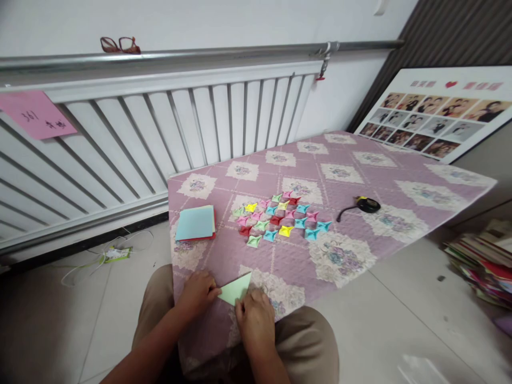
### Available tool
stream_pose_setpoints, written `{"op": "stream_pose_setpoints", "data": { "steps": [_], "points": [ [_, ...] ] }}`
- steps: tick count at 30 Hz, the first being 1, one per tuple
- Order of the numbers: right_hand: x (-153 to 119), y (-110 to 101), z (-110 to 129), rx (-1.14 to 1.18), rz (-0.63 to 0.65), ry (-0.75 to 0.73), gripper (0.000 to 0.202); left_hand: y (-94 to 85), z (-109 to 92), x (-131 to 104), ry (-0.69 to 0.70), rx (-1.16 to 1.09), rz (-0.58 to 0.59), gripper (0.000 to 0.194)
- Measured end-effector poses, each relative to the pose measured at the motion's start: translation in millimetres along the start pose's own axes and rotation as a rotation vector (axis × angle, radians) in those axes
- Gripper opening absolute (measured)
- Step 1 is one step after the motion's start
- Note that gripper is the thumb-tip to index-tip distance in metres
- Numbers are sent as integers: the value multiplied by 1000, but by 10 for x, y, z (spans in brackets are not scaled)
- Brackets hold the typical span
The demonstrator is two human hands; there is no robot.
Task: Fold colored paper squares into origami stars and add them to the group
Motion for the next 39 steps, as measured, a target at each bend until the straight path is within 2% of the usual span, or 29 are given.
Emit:
{"op": "stream_pose_setpoints", "data": {
  "steps": [16,23,27,31,33,39],
  "points": [
    [26,-13,7,18,-25,-13,20,-9,3,58,52,90,41,20],
    [29,-31,24,-12,-6,14,20,43,-1,23,111,138,4,17],
    [30,-46,31,30,-16,24,16,34,-46,-16,254,150,2,10],
    [26,-47,35,84,-30,32,18,16,-114,-34,606,193,3,18],
    [19,-51,33,106,-36,28,20,23,-130,-40,724,228,-22,21],
    [-49,-99,-61,224,-22,-47,15,83,-112,-40,764,254,-13,24]
  ]
}}
Point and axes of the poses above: each hand's wrist, its own x-axis towards the middle knuckle, its own y-axis out of the palm, z = x × y, the point moved 2 cm from there along x, towards the middle knuckle, and after that the axes turned 10 degrees about y, right-handed, at the moved point
